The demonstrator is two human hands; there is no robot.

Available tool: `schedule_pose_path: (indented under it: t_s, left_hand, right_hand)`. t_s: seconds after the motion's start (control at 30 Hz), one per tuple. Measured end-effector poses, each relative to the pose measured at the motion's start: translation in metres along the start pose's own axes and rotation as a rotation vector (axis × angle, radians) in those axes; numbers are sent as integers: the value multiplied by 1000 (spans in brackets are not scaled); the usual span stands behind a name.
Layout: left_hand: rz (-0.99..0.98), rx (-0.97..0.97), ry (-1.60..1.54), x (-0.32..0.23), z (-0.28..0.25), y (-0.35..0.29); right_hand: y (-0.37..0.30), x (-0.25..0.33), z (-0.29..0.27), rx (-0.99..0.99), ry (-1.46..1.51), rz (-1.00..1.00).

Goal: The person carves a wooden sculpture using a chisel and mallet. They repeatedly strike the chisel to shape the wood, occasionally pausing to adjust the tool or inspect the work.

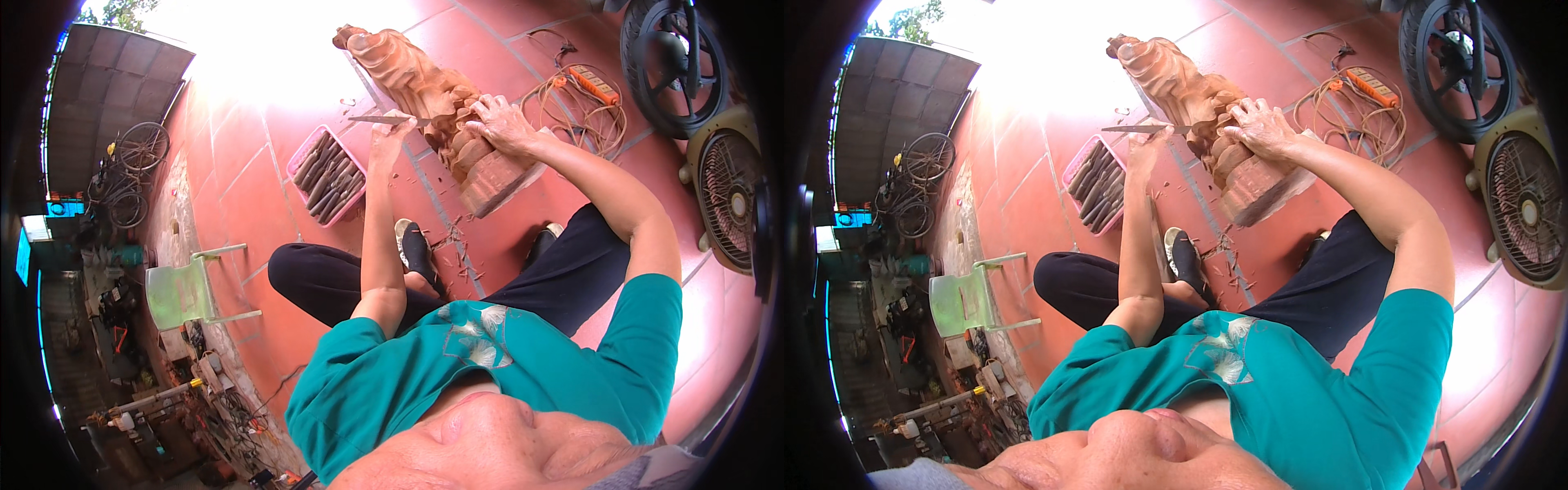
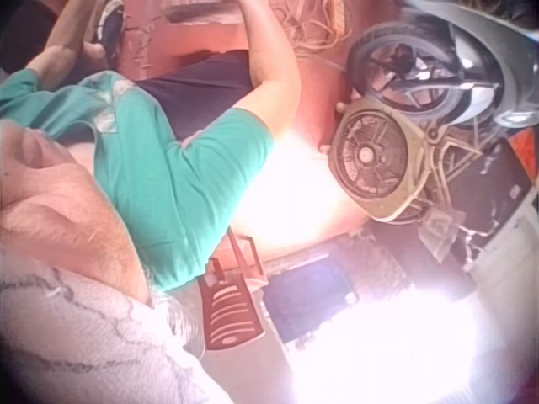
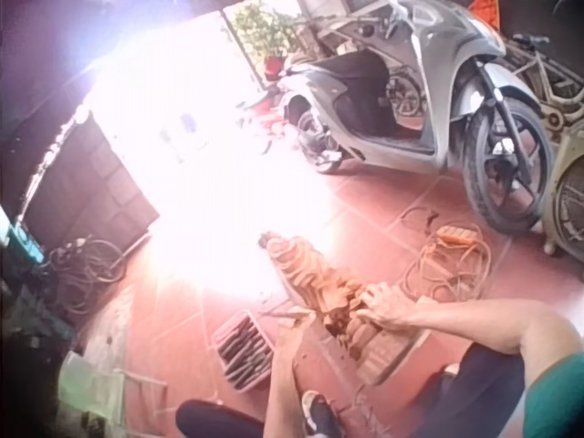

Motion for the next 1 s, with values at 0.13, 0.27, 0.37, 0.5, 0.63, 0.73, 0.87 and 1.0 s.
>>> schedule_pose_path:
  t_s: [0.13, 0.27, 0.37, 0.5, 0.63, 0.73, 0.87, 1.0]
  left_hand:
    - [44, -208, -272, 13, 9, 22]
    - [202, -315, -6, 30, 22, 33]
    - [80, -201, 8, 9, 26, 10]
    - [15, 18, -41, -7, -1, -5]
    - [-16, -111, -63, 1, -2, 10]
    - [-197, -82, -150, 6, -4, 22]
    - [-123, -156, -393, 20, -3, 24]
    - [-205, -281, -629, 33, 5, 18]
  right_hand:
    - [3, 2, 0, 23, -1, -23]
    - [7, 4, 3, -9, 52, -27]
    - [2, -4, 8, -28, 27, 6]
    - [1, -1, 3, 40, -37, -37]
    - [5, 0, 7, -26, 11, -10]
    - [3, 1, 5, -24, -30, -53]
    - [2, 5, -2, 8, -59, -73]
    - [4, 0, 4, -20, -37, -24]
Point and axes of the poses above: each hand's wrist, its own y-axis towards the middle knuckle, its own z-axis out of the palm, x = y × z, the point moved 1 cm from there along y, towards the middle knuckle, and after that the axes turned 1 degree about y, right-handed, at the moved point
